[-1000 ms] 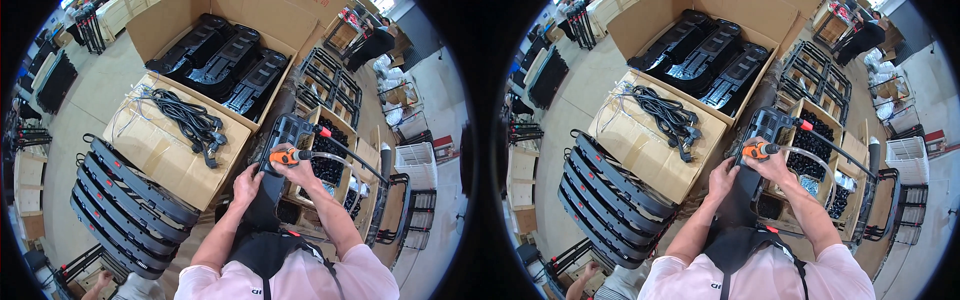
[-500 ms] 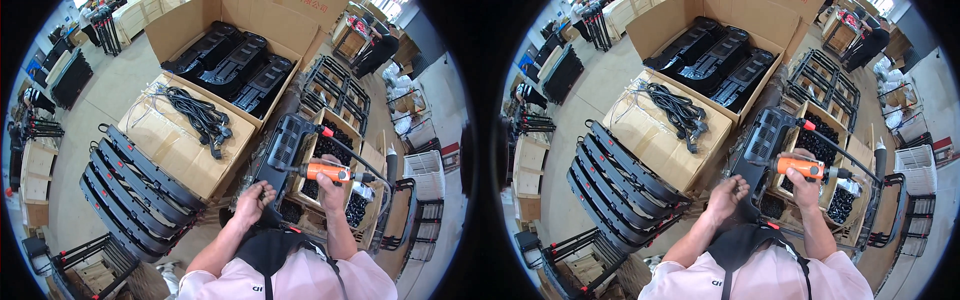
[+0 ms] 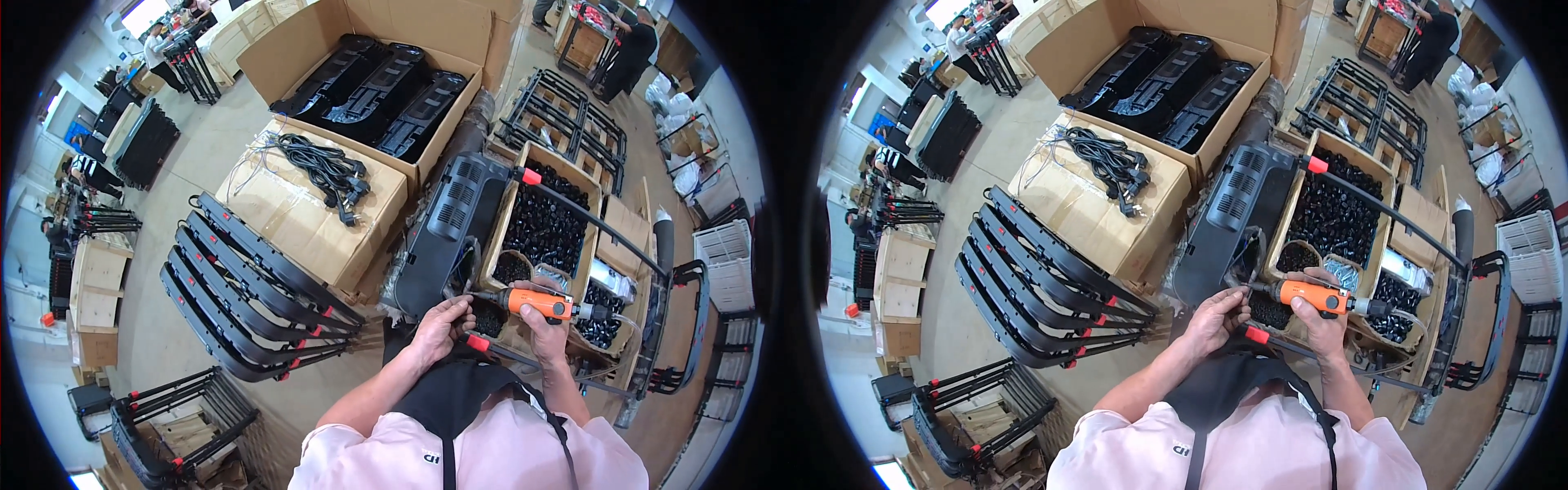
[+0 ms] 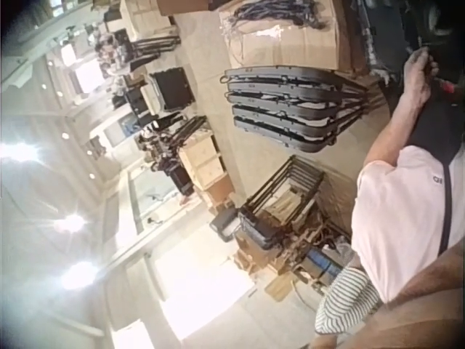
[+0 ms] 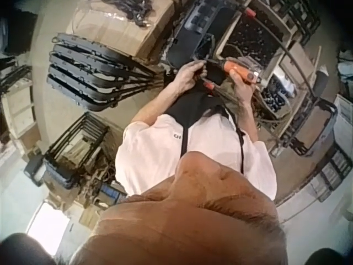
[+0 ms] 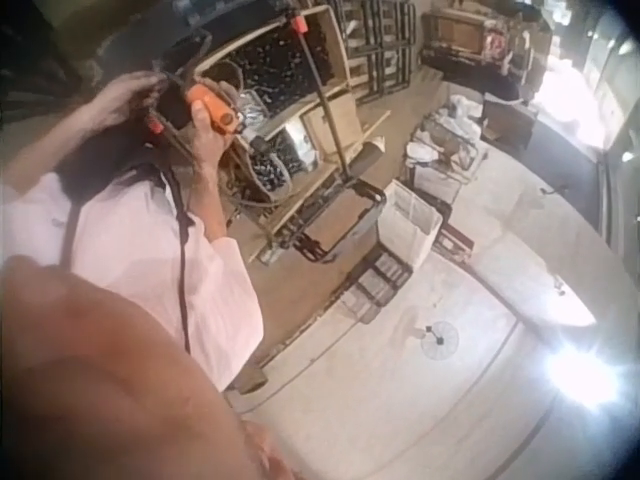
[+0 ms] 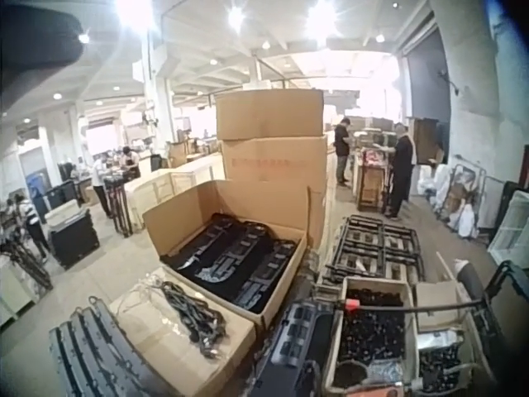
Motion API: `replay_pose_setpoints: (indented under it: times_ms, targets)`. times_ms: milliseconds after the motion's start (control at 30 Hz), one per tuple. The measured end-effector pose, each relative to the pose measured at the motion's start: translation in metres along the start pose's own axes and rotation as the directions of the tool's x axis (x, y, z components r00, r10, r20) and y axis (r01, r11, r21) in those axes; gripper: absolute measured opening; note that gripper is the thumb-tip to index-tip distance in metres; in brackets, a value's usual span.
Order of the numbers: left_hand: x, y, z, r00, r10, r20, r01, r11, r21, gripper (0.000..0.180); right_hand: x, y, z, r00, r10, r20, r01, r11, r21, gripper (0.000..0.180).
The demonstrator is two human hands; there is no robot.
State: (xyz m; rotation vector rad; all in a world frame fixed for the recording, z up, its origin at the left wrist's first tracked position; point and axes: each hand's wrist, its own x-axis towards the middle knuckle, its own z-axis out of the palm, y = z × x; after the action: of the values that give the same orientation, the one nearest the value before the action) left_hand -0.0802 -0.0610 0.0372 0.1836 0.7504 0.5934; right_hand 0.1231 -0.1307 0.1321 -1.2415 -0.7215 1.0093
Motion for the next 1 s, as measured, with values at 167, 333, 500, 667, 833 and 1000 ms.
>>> replay_pose_setpoints:
  times_ms: [167,333,500,667,833,1000]
  targets:
    - [-0.022,-0.041,-0.006,0.998,-0.009,-0.058,0.005,0.998,-0.067,0.023,-0.025,0.004,-0.022,0.997,0.008,0.08,-0.003,0.998,-0.058,0.055]
    - [-0.043,-0.058,-0.02,0.97,-0.002,-0.245,-0.016,0.997,-0.071,0.035,-0.038,0.015,-0.031,0.961,-0.019,0.275,0.06,0.988,-0.142,0.05]
    - [-0.04,-0.064,-0.017,0.974,-0.006,-0.226,-0.017,0.995,-0.1,0.036,-0.054,0.018,-0.031,0.929,0.011,0.369,0.073,0.975,-0.212,0.054]
    - [-0.033,-0.055,-0.018,0.984,-0.03,-0.175,0.005,0.99,-0.144,0.034,-0.063,0.023,-0.026,0.935,-0.058,0.351,0.149,0.96,-0.238,0.053]
    - [-0.031,-0.042,-0.023,0.986,-0.088,-0.14,0.07,0.989,-0.131,0.032,-0.07,0.015,-0.005,0.952,-0.047,0.302,0.131,0.956,-0.262,0.052]
    - [-0.031,-0.026,-0.032,0.985,-0.164,-0.051,0.152,0.971,-0.183,0.032,-0.069,0.01,0.017,0.956,-0.045,0.289,0.121,0.96,-0.253,0.05]
